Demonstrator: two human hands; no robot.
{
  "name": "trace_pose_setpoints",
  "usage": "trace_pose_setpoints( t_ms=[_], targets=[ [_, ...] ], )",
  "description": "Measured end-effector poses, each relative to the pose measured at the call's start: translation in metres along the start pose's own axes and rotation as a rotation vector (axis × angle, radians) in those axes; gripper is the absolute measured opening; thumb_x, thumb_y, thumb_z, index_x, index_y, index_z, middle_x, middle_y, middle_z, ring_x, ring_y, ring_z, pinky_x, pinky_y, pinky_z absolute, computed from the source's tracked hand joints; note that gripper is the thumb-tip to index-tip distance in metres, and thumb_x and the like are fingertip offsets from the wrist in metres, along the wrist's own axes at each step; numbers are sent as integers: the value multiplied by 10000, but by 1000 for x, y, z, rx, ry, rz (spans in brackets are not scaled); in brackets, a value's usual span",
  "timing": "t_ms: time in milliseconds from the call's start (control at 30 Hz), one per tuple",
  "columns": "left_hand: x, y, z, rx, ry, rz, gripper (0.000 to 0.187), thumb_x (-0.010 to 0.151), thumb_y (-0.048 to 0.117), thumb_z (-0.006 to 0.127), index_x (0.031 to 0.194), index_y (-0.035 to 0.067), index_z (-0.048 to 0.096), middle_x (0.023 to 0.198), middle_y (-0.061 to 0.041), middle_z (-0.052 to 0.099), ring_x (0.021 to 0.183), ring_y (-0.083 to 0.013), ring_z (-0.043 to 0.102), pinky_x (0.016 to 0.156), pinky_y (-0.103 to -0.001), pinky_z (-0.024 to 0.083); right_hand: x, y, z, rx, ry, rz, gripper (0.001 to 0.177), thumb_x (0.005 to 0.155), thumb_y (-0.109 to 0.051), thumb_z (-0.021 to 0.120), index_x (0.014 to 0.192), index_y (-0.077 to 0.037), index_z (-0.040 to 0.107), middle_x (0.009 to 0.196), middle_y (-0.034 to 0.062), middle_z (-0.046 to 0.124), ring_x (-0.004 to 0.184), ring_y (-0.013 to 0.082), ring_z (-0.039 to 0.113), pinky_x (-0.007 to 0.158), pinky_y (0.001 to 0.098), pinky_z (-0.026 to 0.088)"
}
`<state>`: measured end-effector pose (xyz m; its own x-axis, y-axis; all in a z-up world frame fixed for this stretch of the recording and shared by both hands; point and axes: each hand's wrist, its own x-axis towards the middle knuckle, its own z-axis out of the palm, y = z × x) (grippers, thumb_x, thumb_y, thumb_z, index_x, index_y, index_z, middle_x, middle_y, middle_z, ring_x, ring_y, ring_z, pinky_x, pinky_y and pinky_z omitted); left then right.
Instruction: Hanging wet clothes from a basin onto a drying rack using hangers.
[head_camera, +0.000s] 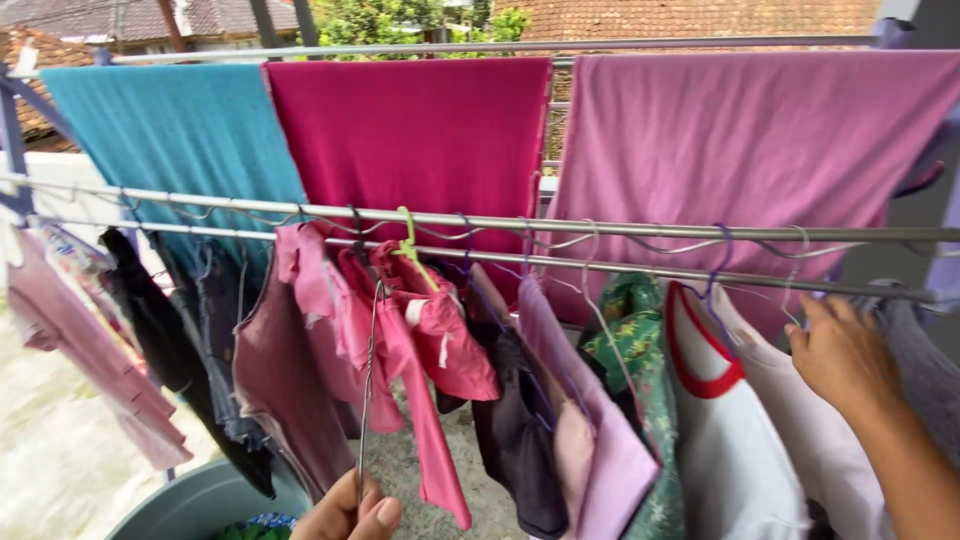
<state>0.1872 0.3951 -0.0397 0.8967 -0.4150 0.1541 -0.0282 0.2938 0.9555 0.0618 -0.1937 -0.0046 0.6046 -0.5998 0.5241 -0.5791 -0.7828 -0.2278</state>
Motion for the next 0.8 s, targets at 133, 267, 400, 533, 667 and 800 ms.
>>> trace_pose_setpoints(
  t_ms=[133, 267, 400, 533, 667, 800],
  targets=[
    [19, 12, -2, 247, 79, -154, 359, 992, 159, 735, 792, 95, 444, 500, -37, 403, 414, -135, 351, 406, -291, 287, 2, -158, 1, 305, 209, -469, 326, 911, -53, 638, 1229, -47, 709, 1150, 139, 715, 1075, 347, 632, 990, 469, 485],
    [42, -2, -3, 383, 149, -126, 442, 988, 233, 758, 746, 120, 406, 514, -38, 454, 453, -137, 404, 452, -308, 350, -5, -312, 70, 490, -349, -280, 498, 901, -346, 665, 1379, -205, 652, 1172, 63, 777, 1012, 240, 767, 885, 382, 573],
    [55, 5, -11, 446, 212, -241, 376, 1029, 275, 692, 792, 122, 443, 548, -24, 435, 416, -137, 403, 433, -305, 399, -2, -369, 105, 448, -444, -349, 787, 896, -28, 481, 1639, -188, 277, 831, 291, 729, 730, 423, 682, 719, 498, 519],
    [53, -17, -43, 681, 317, -153, 409, 1002, 329, 723, 773, 162, 427, 644, 22, 484, 627, -127, 426, 626, -346, 378, -44, -398, 76, 322, 30, -588, 542, 901, -242, 629, 1419, -83, 612, 1378, 111, 619, 1149, 372, 565, 1010, 520, 437],
    [53, -66, -74, 810, 400, -110, 324, 982, 387, 659, 875, 146, 471, 749, -79, 693, 782, -430, 676, 681, -523, 425, -136, -512, 62, 912, -888, -285, 877, 834, -374, 684, 1617, -196, 332, 1435, 53, 632, 1191, 181, 676, 1022, 333, 493],
    [30, -100, -130, 971, 289, -161, 328, 1028, 436, 581, 985, 121, 500, 790, -95, 689, 717, -461, 652, 588, -577, 437, -210, -613, 134, 1303, -1272, -3, 753, 938, -257, 580, 1613, -176, 257, 994, 118, 593, 621, 159, 481, 505, 299, 359]
  ],
)
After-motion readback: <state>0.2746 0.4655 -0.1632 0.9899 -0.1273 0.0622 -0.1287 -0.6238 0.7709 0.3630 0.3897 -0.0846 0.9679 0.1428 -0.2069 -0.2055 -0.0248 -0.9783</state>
